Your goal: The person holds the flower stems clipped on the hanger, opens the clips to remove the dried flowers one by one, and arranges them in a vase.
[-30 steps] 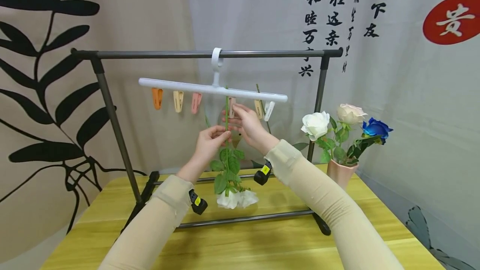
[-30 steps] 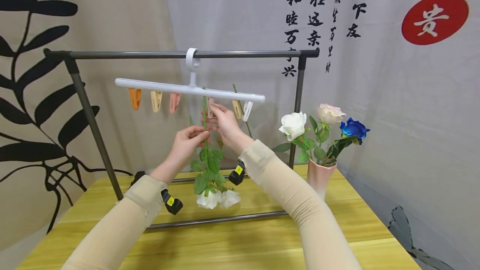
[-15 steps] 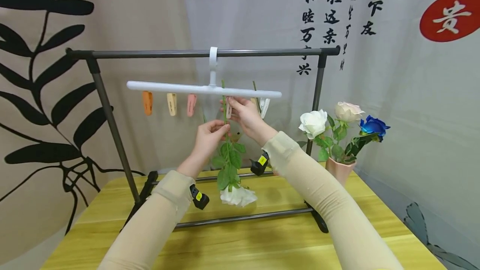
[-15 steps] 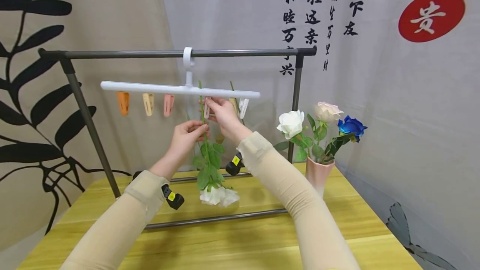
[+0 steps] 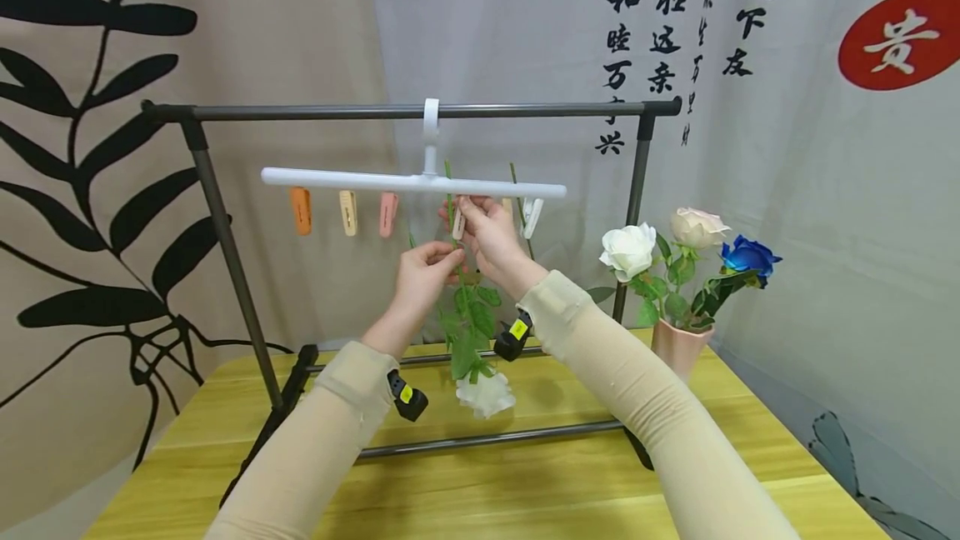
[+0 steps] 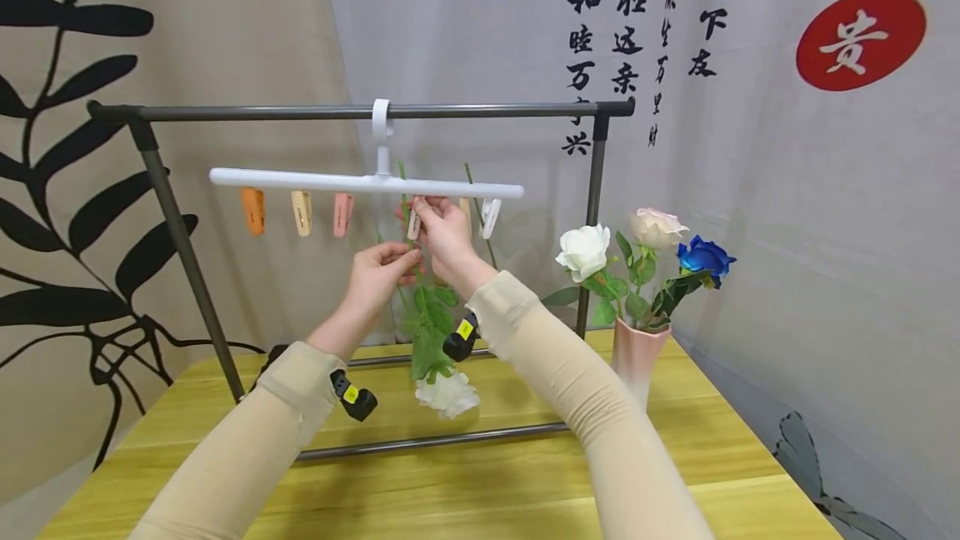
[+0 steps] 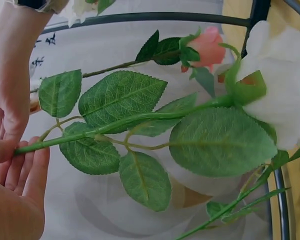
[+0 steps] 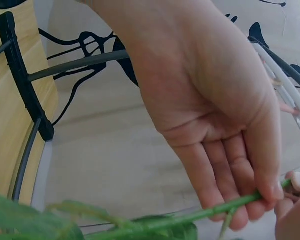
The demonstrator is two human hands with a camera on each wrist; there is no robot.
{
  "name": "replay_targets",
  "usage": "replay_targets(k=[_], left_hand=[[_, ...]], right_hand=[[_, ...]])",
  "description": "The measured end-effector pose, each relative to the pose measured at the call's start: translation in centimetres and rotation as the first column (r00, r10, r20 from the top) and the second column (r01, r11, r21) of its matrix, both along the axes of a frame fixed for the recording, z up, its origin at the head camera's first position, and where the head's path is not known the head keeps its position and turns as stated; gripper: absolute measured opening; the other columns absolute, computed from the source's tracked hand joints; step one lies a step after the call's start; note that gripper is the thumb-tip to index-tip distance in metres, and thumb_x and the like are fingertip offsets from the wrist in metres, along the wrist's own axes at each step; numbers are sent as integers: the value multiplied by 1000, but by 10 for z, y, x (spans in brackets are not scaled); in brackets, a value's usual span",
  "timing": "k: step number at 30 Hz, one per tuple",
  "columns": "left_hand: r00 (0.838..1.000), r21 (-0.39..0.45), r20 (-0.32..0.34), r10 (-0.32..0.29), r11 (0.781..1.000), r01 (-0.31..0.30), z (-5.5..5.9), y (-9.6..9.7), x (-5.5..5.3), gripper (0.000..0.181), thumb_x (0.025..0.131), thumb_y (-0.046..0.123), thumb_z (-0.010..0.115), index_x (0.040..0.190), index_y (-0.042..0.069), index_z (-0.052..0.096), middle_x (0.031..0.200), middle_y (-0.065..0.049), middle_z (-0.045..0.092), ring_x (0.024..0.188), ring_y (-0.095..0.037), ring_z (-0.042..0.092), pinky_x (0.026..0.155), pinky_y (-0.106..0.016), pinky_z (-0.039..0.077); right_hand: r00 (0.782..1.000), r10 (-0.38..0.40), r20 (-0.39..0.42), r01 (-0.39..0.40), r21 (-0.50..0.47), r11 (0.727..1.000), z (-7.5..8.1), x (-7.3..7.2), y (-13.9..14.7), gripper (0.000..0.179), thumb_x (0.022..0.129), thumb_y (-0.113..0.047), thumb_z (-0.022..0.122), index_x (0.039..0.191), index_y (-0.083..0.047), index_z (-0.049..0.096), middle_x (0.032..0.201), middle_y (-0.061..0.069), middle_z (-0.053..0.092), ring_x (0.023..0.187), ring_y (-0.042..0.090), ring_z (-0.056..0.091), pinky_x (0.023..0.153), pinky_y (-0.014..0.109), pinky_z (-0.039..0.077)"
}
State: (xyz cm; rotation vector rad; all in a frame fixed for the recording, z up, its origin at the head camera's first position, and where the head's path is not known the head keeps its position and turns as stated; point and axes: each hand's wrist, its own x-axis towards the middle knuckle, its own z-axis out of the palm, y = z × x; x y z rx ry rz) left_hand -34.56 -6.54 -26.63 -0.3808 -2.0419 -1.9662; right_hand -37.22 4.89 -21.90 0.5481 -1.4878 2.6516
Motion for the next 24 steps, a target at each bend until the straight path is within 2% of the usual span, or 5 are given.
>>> replay_targets(k=[4, 10, 17, 20, 24], left_hand=[[1000, 10, -8, -1, 1000, 1, 1, 1, 0, 22, 94, 12, 66, 103, -8, 68, 98, -26, 68, 84, -29, 68, 75, -34, 56], [1000, -15, -8, 1, 1000, -1, -5, -1, 0, 24, 94, 15, 66, 103, -7, 69, 93, -19, 70, 78, -19, 67, 79, -40, 56], [1000, -47, -6, 0, 999, 0, -11, -3, -1, 27, 95, 18, 66, 110, -5, 69, 97, -17, 70, 90, -27, 67, 80, -37, 55], [1000, -52, -4, -6, 999, 6, -13, -3, -1, 31, 94, 17, 66, 114, -6, 66, 102, -18, 69, 98, -33, 66, 80, -33, 55], [1000, -58, -3, -12, 998, 12, -14, -4, -1, 36, 94, 16, 67, 122, -7, 62, 113, -21, 66, 103, -32, 64, 83, -31, 54]], right_hand=[[1000, -22, -3, 22, -28, 999, -1, 2, -3, 21, 102, -9, 48, 119, 3, 49, 112, 16, 59, 116, 31, 57, 105, 44, 37], [1000, 3, 5, -3, 23, 1000, -5, 5, -1, 36, 104, -14, 47, 135, 3, 44, 135, 23, 51, 122, 30, 54, 101, 38, 43], [1000, 8, -1, -7, 121, 993, -17, 6, 8, 42, 104, -20, 49, 142, -5, 44, 137, 21, 52, 123, 34, 53, 101, 39, 43], [999, -16, 29, 11, 144, 990, -27, 2, 14, 41, 105, -23, 45, 142, -6, 45, 137, 20, 52, 123, 33, 53, 101, 38, 43], [996, -56, 70, 41, 200, 979, -45, -5, 19, 41, 106, -25, 36, 141, -5, 46, 136, 16, 54, 122, 30, 54, 101, 37, 43]])
